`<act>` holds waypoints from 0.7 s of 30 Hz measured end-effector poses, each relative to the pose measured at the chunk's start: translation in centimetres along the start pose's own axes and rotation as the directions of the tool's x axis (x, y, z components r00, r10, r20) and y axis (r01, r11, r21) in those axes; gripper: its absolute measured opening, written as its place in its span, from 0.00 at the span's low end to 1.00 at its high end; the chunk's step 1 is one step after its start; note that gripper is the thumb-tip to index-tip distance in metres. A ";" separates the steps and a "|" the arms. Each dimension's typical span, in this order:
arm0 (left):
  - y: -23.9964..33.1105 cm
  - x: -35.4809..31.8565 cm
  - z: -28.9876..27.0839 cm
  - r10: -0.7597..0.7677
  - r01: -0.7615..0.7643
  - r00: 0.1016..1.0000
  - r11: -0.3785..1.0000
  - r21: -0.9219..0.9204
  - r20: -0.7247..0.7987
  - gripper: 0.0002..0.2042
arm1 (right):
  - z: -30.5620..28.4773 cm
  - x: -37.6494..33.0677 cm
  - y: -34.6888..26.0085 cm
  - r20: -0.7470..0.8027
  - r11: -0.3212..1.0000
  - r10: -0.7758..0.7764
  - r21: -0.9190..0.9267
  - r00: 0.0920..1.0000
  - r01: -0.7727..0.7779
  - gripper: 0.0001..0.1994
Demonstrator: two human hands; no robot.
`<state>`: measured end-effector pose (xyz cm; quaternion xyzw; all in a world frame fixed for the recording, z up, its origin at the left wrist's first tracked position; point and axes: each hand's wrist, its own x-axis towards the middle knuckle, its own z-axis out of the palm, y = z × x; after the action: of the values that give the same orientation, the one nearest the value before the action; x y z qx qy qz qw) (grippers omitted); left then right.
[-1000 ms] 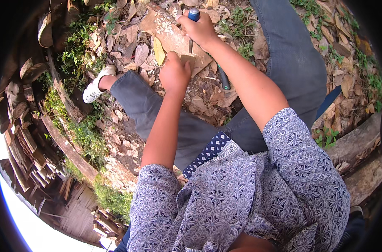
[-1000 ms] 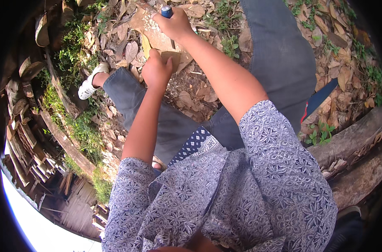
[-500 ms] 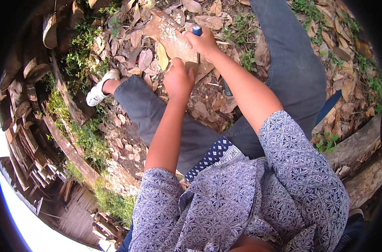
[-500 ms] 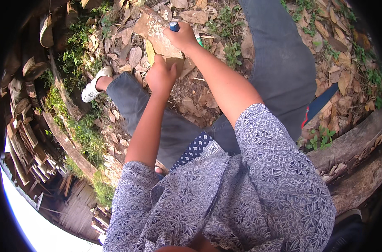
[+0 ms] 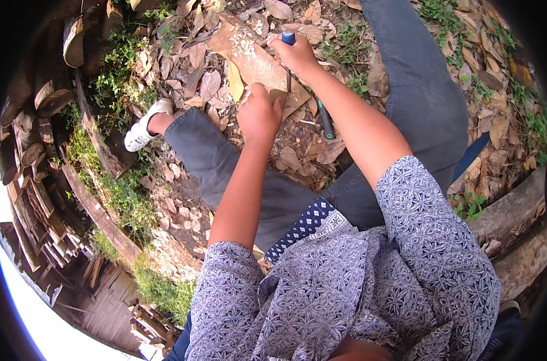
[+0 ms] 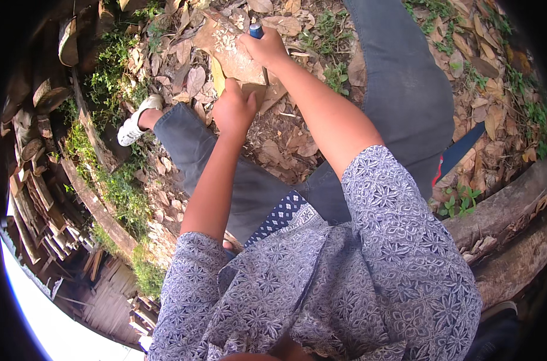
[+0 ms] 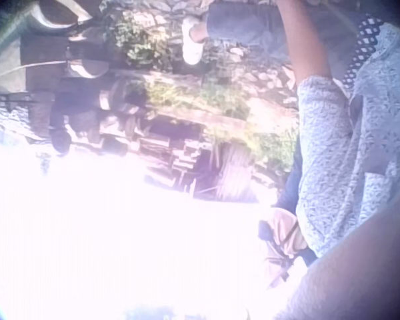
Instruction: The person sits on the ground and uses a chisel and hammer to carve a small piece of wood. They repeatedly strike the chisel to remove wood shavings and shape the piece.
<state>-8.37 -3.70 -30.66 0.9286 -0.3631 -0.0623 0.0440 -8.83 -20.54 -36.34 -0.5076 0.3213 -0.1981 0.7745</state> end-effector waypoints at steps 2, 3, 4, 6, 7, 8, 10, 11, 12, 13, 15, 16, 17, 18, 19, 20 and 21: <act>-0.1 0.2 -0.1 -0.011 0.011 1.000 1.000 -0.002 0.004 0.22 | -0.1 -0.2 -2.4 0.022 0.992 -0.048 0.116 0.999 0.045 0.10; 0.0 -0.2 0.0 -0.021 0.021 1.000 1.000 -0.004 0.014 0.22 | -0.3 -0.6 -3.2 0.031 0.983 -0.064 0.172 0.997 0.058 0.10; 0.0 -0.5 0.1 -0.019 0.019 1.000 1.000 -0.008 0.020 0.22 | -0.2 -0.8 -4.0 0.047 0.973 -0.092 0.216 0.995 0.079 0.10; 0.4 0.1 -0.1 0.007 -0.007 1.000 1.000 -0.017 0.007 0.22 | -0.1 -0.5 -2.5 0.036 0.997 -0.068 0.048 0.997 0.067 0.13; 0.7 0.0 -0.3 0.006 -0.006 1.000 1.000 -0.014 0.018 0.22 | 0.0 -0.7 -1.2 0.030 0.998 -0.059 -0.035 0.998 0.060 0.14; 0.7 -0.1 -0.3 0.003 -0.003 1.000 1.000 -0.008 0.024 0.22 | 0.1 -1.0 0.7 -0.021 0.992 -0.089 -0.095 0.996 0.087 0.14; 0.7 0.7 -0.3 0.008 -0.008 1.000 1.000 -0.007 0.009 0.22 | -0.3 0.3 0.4 -0.035 0.996 -0.014 -0.084 0.999 0.011 0.14; 0.3 0.3 0.0 0.007 -0.006 1.000 1.000 -0.008 0.009 0.22 | -0.3 0.1 0.5 -0.023 0.998 0.008 -0.066 1.000 -0.010 0.14; 0.4 0.2 0.0 0.012 -0.012 1.000 1.000 -0.015 0.007 0.22 | -0.9 0.2 0.0 -0.029 0.999 -0.032 -0.040 0.999 0.031 0.14; 0.2 0.3 0.0 0.014 -0.014 1.000 1.000 -0.017 -0.004 0.22 | -1.3 0.6 -0.5 -0.036 0.997 -0.072 -0.013 0.997 0.072 0.14; -0.2 -0.5 -0.1 -0.015 0.015 1.000 1.000 -0.021 -0.014 0.22 | 0.2 -1.2 -4.2 0.016 0.980 -0.104 0.173 0.994 0.099 0.13; -0.2 -0.6 0.0 -0.005 0.005 1.000 1.000 -0.016 -0.025 0.22 | 0.8 -1.4 -3.3 0.012 0.990 -0.086 0.117 0.996 0.084 0.14; 0.1 -0.6 -0.1 -0.010 0.010 1.000 1.000 -0.009 0.008 0.22 | 0.9 -0.9 -1.8 0.004 0.995 -0.083 0.061 0.997 0.083 0.16; 0.3 -0.6 -0.4 -0.015 0.015 0.999 1.000 -0.001 0.039 0.22 | 1.0 -1.4 0.8 -0.026 0.968 -0.121 -0.225 0.992 0.112 0.17; 0.4 -0.4 -0.7 -0.019 0.019 0.998 1.000 0.010 0.063 0.22 | 1.5 -1.5 1.3 -0.070 0.986 -0.098 -0.139 0.993 0.088 0.17; 1.1 -0.1 -0.8 -0.014 0.013 0.998 1.000 0.018 0.067 0.21 | 0.8 -0.7 1.3 -0.074 0.983 -0.106 -0.158 0.992 0.093 0.17; 1.1 -0.1 -0.9 -0.016 0.015 0.998 1.000 0.010 0.066 0.21 | 0.7 -0.8 1.1 -0.063 0.982 -0.097 -0.171 0.993 0.085 0.17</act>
<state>-9.06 -4.36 -29.64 0.9290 -0.3574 -0.0917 0.0272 -8.96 -19.09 -36.90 -0.5779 0.3407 -0.2234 0.7071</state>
